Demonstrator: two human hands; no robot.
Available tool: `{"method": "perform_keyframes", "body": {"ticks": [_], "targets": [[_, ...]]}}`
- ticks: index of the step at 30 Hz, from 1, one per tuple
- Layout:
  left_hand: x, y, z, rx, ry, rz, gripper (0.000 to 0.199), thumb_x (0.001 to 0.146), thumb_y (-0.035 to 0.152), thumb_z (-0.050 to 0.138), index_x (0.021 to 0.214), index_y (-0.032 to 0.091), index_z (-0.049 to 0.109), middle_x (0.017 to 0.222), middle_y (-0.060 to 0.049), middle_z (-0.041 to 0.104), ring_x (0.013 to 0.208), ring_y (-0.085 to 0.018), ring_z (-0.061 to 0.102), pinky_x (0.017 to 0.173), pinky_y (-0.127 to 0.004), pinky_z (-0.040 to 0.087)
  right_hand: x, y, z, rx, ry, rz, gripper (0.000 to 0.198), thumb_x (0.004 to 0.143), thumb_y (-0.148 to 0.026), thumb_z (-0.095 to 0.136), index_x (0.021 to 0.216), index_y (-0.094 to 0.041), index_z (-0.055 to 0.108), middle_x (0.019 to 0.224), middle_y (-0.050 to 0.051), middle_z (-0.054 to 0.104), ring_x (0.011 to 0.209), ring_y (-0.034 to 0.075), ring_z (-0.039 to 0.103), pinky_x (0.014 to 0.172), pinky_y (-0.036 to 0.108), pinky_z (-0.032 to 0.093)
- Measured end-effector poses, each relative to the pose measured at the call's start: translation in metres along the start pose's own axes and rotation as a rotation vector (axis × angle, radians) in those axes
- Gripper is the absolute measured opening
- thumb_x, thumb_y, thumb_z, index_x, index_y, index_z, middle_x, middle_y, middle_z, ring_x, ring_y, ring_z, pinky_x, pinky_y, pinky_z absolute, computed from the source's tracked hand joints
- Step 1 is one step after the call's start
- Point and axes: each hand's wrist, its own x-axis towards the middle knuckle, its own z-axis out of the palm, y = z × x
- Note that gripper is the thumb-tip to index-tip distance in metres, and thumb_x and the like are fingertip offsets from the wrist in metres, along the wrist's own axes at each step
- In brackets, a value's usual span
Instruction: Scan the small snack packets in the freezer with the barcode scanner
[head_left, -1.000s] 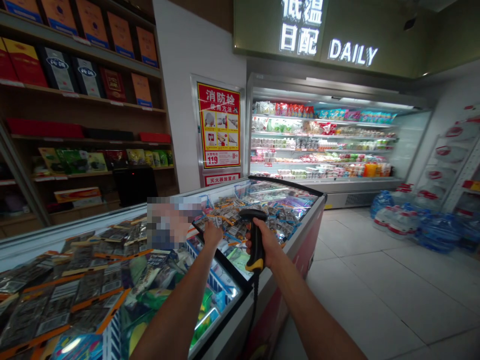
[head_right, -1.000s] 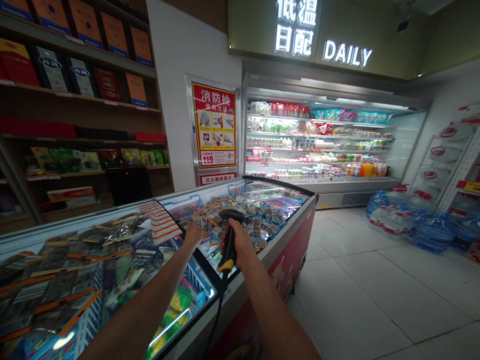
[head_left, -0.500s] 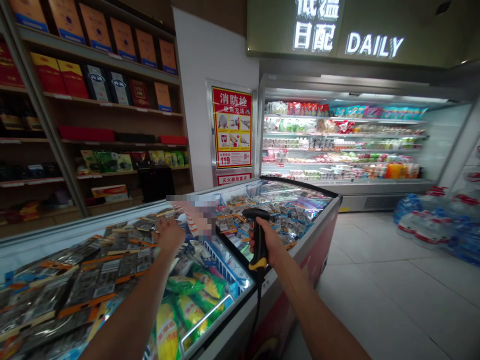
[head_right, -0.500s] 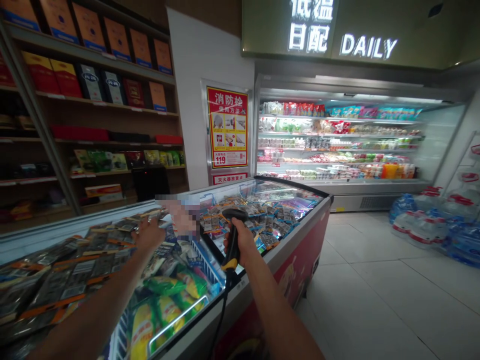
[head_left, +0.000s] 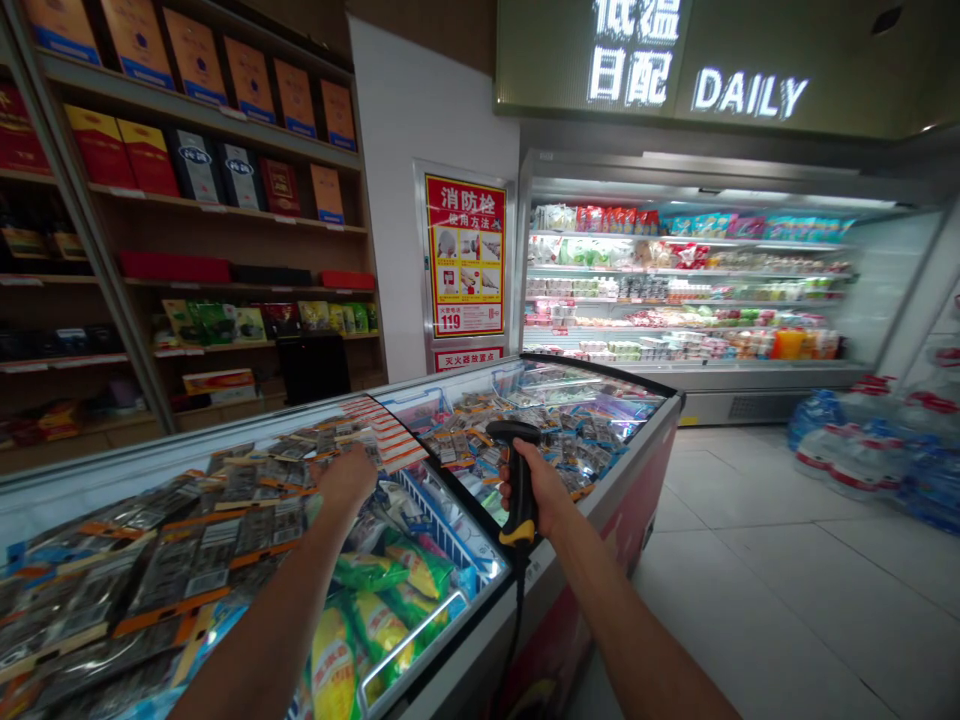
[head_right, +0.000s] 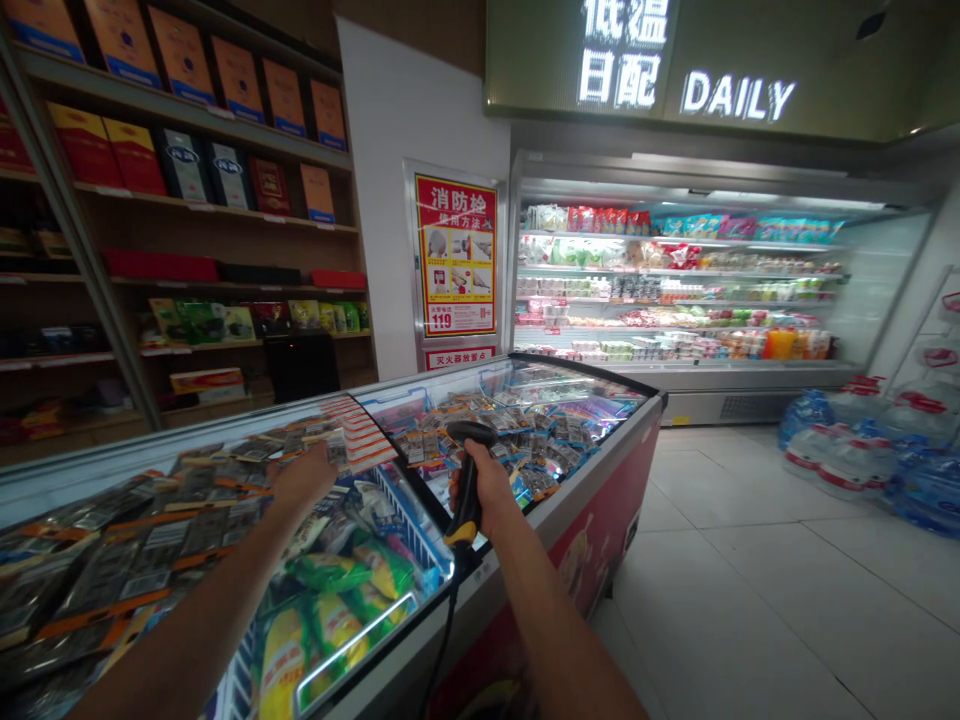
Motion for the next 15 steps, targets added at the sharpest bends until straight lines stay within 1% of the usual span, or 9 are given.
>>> {"method": "perform_keyframes", "body": {"ticks": [2, 4, 6, 8, 10, 12, 15], "targets": [[0.0, 0.001, 0.0, 0.067, 0.036, -0.085, 0.042, 0.067, 0.033, 0.046, 0.101, 0.01, 0.051, 0.102, -0.023, 0.054, 0.101, -0.037, 0.044, 0.083, -0.055, 0.023, 0.001, 0.0, -0.002, -0.004, 0.004, -0.003, 0.026, 0.066, -0.042, 0.052, 0.071, -0.017, 0.047, 0.045, -0.005, 0.047, 0.035, 0.008, 0.044, 0.034, 0.02, 0.035], [0.001, 0.0, 0.003, 0.113, 0.04, -0.149, 0.051, 0.065, 0.041, 0.047, 0.105, 0.009, 0.049, 0.107, -0.023, 0.051, 0.105, -0.038, 0.04, 0.081, -0.053, 0.027, 0.001, 0.0, -0.004, -0.007, 0.007, -0.003, 0.026, 0.066, -0.043, 0.052, 0.071, -0.017, 0.047, 0.045, -0.005, 0.047, 0.035, 0.008, 0.044, 0.034, 0.02, 0.035], [0.003, -0.001, 0.007, 0.13, 0.031, -0.156, 0.05, 0.066, 0.04, 0.046, 0.107, 0.012, 0.049, 0.107, -0.021, 0.052, 0.105, -0.037, 0.04, 0.081, -0.052, 0.028, 0.001, -0.001, -0.006, -0.007, 0.008, -0.005, 0.026, 0.066, -0.043, 0.052, 0.07, -0.018, 0.047, 0.045, -0.005, 0.047, 0.035, 0.008, 0.044, 0.034, 0.021, 0.035], [0.006, -0.002, 0.01, 0.106, 0.031, -0.14, 0.043, 0.069, 0.032, 0.043, 0.109, 0.016, 0.049, 0.106, -0.017, 0.053, 0.104, -0.035, 0.042, 0.081, -0.051, 0.029, 0.001, -0.003, -0.007, -0.006, 0.01, -0.008, 0.026, 0.066, -0.043, 0.051, 0.07, -0.018, 0.047, 0.045, -0.005, 0.047, 0.035, 0.008, 0.044, 0.034, 0.02, 0.035], [0.009, -0.003, 0.011, 0.02, 0.03, -0.125, 0.042, 0.07, 0.021, 0.04, 0.11, 0.018, 0.048, 0.107, -0.015, 0.053, 0.101, -0.031, 0.045, 0.081, -0.046, 0.032, 0.0, -0.004, -0.007, 0.001, 0.01, -0.004, 0.026, 0.066, -0.043, 0.052, 0.07, -0.018, 0.047, 0.046, -0.005, 0.047, 0.035, 0.008, 0.044, 0.034, 0.02, 0.035], [0.011, -0.002, 0.011, -0.112, 0.057, -0.125, 0.042, 0.068, 0.014, 0.038, 0.108, 0.017, 0.05, 0.106, -0.014, 0.054, 0.098, -0.028, 0.049, 0.079, -0.04, 0.036, 0.0, -0.004, -0.007, 0.007, 0.006, 0.002, 0.026, 0.067, -0.043, 0.051, 0.071, -0.018, 0.047, 0.046, -0.005, 0.048, 0.035, 0.008, 0.045, 0.034, 0.02, 0.035], [0.011, 0.004, 0.014, -0.373, 0.124, -0.187, 0.036, 0.066, 0.017, 0.041, 0.1, 0.016, 0.054, 0.089, -0.011, 0.06, 0.085, -0.025, 0.055, 0.072, -0.034, 0.041, -0.001, -0.004, -0.005, 0.002, -0.022, 0.002, 0.025, 0.068, -0.042, 0.05, 0.072, -0.018, 0.047, 0.046, -0.005, 0.048, 0.035, 0.008, 0.044, 0.034, 0.02, 0.035]]}}
